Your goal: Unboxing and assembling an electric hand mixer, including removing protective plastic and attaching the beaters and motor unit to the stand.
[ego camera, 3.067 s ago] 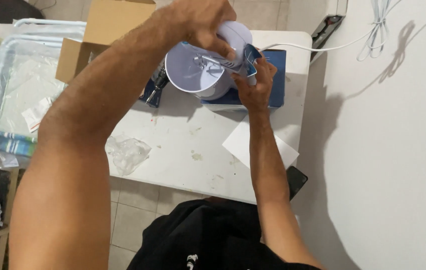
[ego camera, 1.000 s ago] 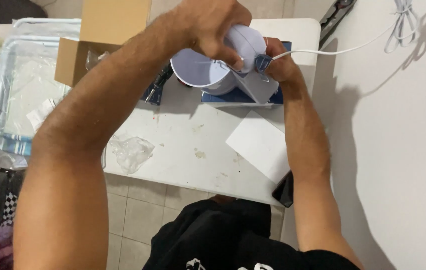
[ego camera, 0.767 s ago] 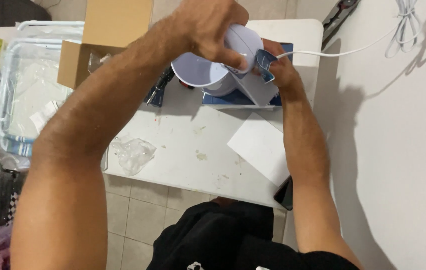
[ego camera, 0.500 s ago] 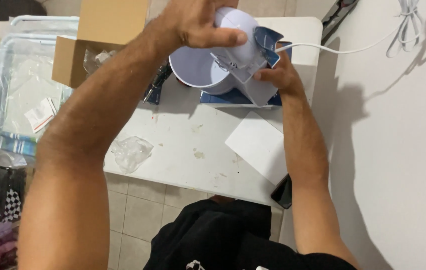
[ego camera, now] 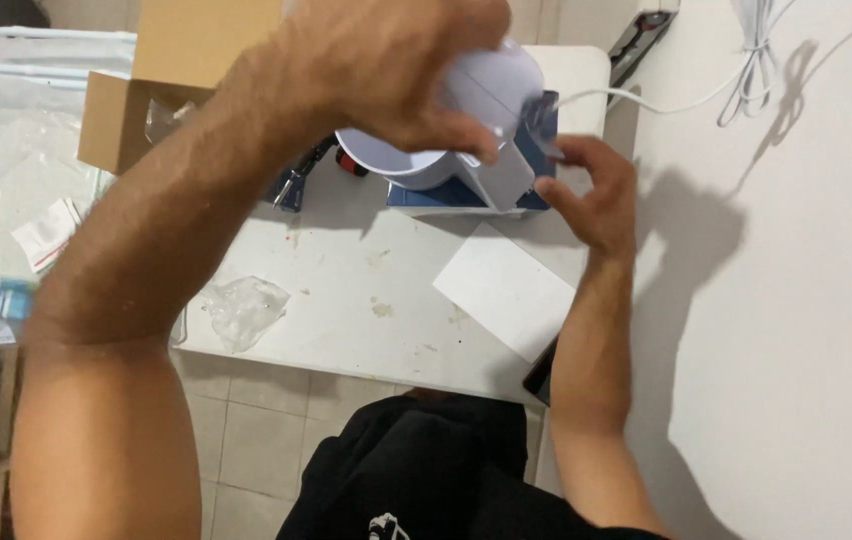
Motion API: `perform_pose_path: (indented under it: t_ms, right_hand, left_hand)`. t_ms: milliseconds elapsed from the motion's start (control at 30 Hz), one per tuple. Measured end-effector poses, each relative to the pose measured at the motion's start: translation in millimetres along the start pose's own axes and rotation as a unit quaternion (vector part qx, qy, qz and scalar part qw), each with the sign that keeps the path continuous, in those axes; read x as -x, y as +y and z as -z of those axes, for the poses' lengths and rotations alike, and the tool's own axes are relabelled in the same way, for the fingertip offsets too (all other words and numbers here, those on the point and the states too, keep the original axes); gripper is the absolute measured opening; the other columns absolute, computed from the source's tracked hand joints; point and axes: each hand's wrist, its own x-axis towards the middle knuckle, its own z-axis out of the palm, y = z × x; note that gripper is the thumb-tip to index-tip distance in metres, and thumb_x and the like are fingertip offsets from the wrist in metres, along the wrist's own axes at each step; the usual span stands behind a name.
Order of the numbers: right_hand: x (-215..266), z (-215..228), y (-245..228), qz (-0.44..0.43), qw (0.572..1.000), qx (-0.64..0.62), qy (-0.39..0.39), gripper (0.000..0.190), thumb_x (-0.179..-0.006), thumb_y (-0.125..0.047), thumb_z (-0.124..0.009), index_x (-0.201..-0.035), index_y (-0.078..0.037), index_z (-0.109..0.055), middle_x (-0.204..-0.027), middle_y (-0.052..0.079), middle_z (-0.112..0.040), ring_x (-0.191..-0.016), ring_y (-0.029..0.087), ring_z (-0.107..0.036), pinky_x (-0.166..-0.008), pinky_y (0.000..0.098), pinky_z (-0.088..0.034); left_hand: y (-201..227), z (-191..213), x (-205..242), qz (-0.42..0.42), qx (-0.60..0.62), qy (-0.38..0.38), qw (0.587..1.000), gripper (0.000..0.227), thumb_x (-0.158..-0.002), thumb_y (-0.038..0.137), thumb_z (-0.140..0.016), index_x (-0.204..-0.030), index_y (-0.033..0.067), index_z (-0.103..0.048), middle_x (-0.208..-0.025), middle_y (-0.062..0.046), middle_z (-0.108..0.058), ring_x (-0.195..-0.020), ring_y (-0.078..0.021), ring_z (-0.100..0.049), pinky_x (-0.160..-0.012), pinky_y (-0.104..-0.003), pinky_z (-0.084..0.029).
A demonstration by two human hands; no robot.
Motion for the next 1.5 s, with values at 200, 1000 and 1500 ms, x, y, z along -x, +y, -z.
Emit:
perform_pose_path:
  t_ms: [200,1000,1500]
  right_hand:
    - [71,17,-97,0.195,0.893,0.010,0.406,0.043,-0.095,-0.030,-0.072,-0.073,0.002,-0.054,-0.062,0.020,-0.054,-0.056,0.031,-0.054,-0.058,0.0391,-0.040]
    - [-136,137,-40,-0.324,0.787,-0.331,0.407,0.077,-0.070,-0.063,-0.050,-0.115,-0.002,-0.061,-0.118,0.022,-0.077,-0.103,0.037,-0.076,-0.087,0.0448,-0.060]
    - [-148,126,-71,-0.353,0.719,-0.255,0.542,0.029,-0.079,-0.035,-0.057,-0.076,-0.007,-0.063,-0.066,0.013,-0.074,-0.055,0.023,-0.072,-0.049,0.0252,-0.041]
  left_hand:
    - [97,37,-32,-0.091,-0.125,-0.123,0.980,0.059,-0.086,0.079,-0.068,-0.099,0.0211,-0.070,-0.085,-0.002,-0.073,-0.080,-0.0249,-0.072,-0.072,-0.040,-0.053]
    - [224,-31,105,0.446,0.410,0.217,0.765,0.050,-0.071,0.010,-0.083,-0.120,0.0100,-0.074,-0.112,-0.008,-0.079,-0.100,-0.0228,-0.072,-0.083,-0.036,-0.057]
    - [227,-81,104,0.455,0.494,0.240,0.701,0.044,-0.077,0.018,-0.085,-0.118,0.0069,-0.073,-0.107,-0.009,-0.078,-0.094,-0.0214,-0.071,-0.079,-0.035,-0.057]
